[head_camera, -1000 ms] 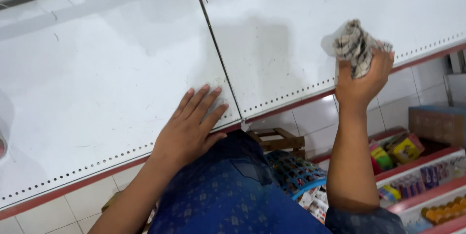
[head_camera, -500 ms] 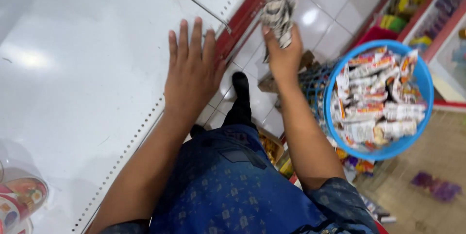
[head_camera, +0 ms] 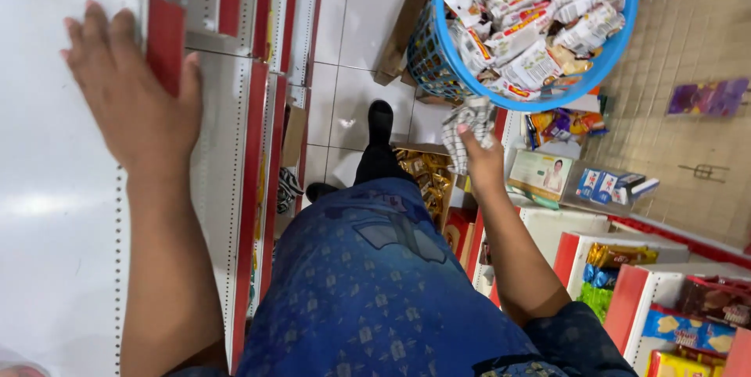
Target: The recorder is cleaning empty grocery shelves with a cloth and then stocking them with instant noodles.
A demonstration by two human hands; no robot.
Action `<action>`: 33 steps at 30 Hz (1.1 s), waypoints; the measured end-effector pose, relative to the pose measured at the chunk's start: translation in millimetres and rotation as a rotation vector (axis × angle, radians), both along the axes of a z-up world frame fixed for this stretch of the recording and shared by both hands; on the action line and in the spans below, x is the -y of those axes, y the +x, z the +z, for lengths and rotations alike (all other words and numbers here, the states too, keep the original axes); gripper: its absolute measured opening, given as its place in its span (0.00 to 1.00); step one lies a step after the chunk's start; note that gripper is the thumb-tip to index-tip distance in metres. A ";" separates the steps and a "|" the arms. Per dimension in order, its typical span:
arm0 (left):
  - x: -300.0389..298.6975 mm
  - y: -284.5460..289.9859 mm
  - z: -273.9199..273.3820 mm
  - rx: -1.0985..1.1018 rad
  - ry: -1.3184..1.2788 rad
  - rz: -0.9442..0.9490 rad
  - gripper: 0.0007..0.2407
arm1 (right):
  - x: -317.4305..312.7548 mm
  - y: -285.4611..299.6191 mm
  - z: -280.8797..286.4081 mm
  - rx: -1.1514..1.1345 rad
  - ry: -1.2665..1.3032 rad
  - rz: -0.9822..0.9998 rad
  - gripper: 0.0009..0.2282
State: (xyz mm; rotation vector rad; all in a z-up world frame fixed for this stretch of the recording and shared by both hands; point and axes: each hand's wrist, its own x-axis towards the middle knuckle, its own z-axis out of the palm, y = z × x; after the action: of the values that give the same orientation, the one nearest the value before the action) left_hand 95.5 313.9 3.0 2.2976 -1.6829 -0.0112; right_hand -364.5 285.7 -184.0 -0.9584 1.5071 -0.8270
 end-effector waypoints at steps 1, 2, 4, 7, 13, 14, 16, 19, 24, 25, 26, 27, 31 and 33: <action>3.1 -7.0 2.2 -0.045 -0.044 0.027 0.24 | 3.6 -15.1 2.7 0.044 0.014 -0.101 0.21; 7.1 -13.3 4.4 -0.091 -0.088 0.054 0.22 | 7.8 -29.8 5.2 0.088 0.026 -0.201 0.22; 24.8 -34.7 -14.8 -0.113 -0.250 -0.077 0.15 | 19.3 -51.4 7.4 0.262 -0.001 -0.227 0.26; 76.7 -102.0 -22.1 -0.356 -0.331 -0.302 0.07 | 38.0 -76.5 14.7 0.626 0.017 -0.206 0.38; 211.1 -229.8 -99.0 -0.707 0.145 -0.447 0.10 | 77.0 -81.5 90.5 0.999 -0.034 -0.116 0.52; 231.5 -248.2 -114.4 -0.683 0.261 -0.456 0.12 | 81.7 -84.3 93.2 1.035 -0.084 -0.101 0.53; 264.6 -274.5 -130.9 -0.568 0.335 -0.354 0.16 | 94.4 -96.0 86.2 1.105 -0.145 -0.106 0.54; 284.2 -306.8 -108.4 -0.652 0.519 -0.081 0.21 | 98.4 -123.7 45.6 1.192 -0.163 -0.149 0.53; 295.5 -329.2 -100.2 -0.807 0.567 0.163 0.27 | 117.2 -134.6 31.6 1.000 -0.040 -0.333 0.44; 297.0 -328.7 -122.4 -0.720 0.449 0.095 0.27 | 121.1 -135.0 31.9 0.873 -0.034 -0.345 0.40; 298.2 -327.7 -144.3 -0.633 0.331 0.029 0.27 | 124.6 -134.9 32.4 0.746 -0.027 -0.356 0.35; 299.7 -332.1 -140.9 -0.632 0.325 0.027 0.27 | 125.0 -139.2 24.7 0.748 -0.033 -0.353 0.35; 302.5 -341.9 -127.0 -0.612 0.395 0.005 0.24 | 117.8 -159.5 -13.5 0.827 0.063 -0.425 0.28; 305.7 -343.0 -135.1 -0.590 0.396 -0.006 0.22 | 120.1 -161.7 -16.5 0.883 0.122 -0.445 0.27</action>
State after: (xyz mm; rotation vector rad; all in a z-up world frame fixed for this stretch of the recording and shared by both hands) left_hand -247.5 8.3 -132.2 2.2221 -1.4564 -0.9989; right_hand -526.2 165.6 -200.5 -0.0876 0.9620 -1.2446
